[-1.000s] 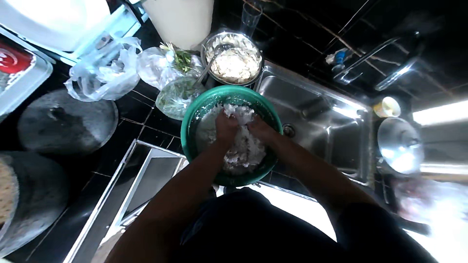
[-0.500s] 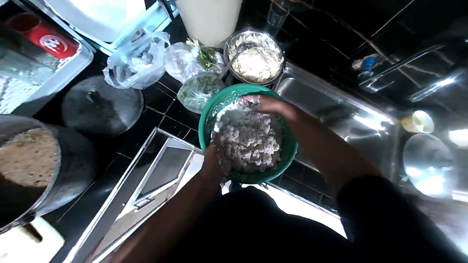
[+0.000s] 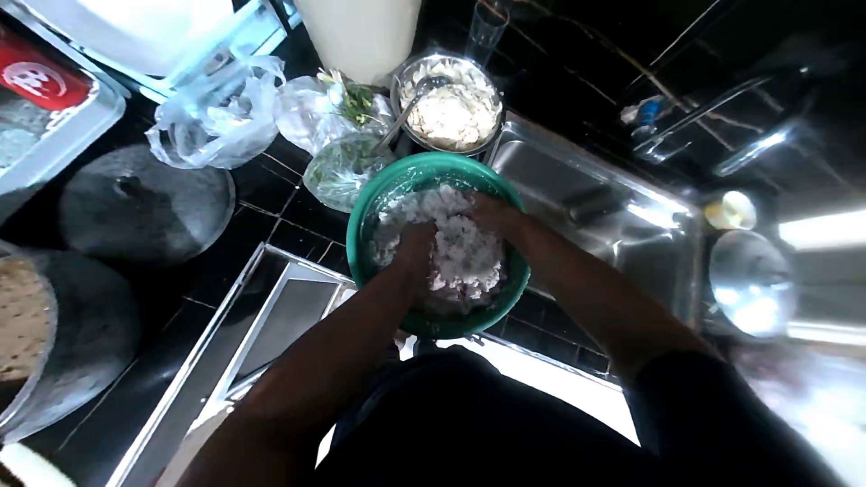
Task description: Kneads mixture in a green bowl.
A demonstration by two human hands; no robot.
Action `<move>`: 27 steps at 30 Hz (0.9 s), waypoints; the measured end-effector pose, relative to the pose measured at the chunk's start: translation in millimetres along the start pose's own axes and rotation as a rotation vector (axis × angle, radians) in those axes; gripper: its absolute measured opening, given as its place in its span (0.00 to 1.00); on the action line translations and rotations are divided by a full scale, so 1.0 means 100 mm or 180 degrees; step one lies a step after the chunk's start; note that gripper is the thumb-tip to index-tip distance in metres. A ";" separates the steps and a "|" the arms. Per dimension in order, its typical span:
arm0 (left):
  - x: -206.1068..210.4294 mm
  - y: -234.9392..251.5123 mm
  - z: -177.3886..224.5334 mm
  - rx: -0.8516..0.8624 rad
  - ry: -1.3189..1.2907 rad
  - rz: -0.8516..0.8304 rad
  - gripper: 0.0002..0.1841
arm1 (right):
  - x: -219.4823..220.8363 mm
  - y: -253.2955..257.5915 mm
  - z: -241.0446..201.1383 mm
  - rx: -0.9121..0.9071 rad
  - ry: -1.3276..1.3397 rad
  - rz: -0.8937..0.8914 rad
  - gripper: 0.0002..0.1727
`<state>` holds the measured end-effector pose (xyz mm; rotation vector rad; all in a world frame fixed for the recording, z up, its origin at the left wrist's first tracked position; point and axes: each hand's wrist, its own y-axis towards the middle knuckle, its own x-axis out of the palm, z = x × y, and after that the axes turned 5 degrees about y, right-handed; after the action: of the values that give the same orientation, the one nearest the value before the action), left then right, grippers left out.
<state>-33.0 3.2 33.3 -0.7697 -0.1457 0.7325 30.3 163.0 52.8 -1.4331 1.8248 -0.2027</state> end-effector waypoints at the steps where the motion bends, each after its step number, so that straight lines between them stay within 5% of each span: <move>1: 0.00 0.03 -0.01 0.0297 0.0530 -0.0104 0.22 | 0.01 -0.03 0.03 0.0098 0.0029 0.0101 0.30; 4: 0.03 0.09 -0.03 0.0988 0.1760 -0.0229 0.19 | 0.10 -0.13 0.04 0.0383 0.0000 0.0384 0.30; 10: -0.14 -0.04 -0.04 0.0789 0.1188 -0.0138 0.24 | 0.17 -0.16 0.05 -0.0049 0.0000 0.0563 0.25; 12: -0.37 -0.16 -0.12 0.1013 0.1940 -0.0199 0.23 | 0.03 -0.26 0.09 -0.0485 -0.0338 0.0302 0.24; 14: -0.55 -0.23 -0.20 0.0954 0.2401 -0.0214 0.28 | -0.08 -0.35 0.21 -0.0685 -0.0704 0.0033 0.33; 17: -0.57 -0.14 -0.39 0.0567 0.2034 -0.0444 0.29 | 0.12 -0.33 0.39 -0.0046 -0.0715 -0.0280 0.56; 20: -0.26 -0.14 -0.29 0.0764 0.2504 -0.0730 0.35 | 0.46 -0.16 0.44 0.0131 0.0012 -0.0264 0.60; 24: -0.03 -0.14 -0.20 0.0764 0.0951 -0.0431 0.22 | 0.55 -0.25 0.29 0.0165 0.0789 0.0157 0.47; 27: -0.06 -0.10 -0.17 0.0891 0.0290 -0.0402 0.23 | 0.51 -0.31 0.24 0.0121 0.1124 0.0587 0.39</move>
<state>-25.3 -15.7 28.5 -0.5205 -0.0080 0.5817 66.8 115.4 29.9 -1.2515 2.2130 -0.4156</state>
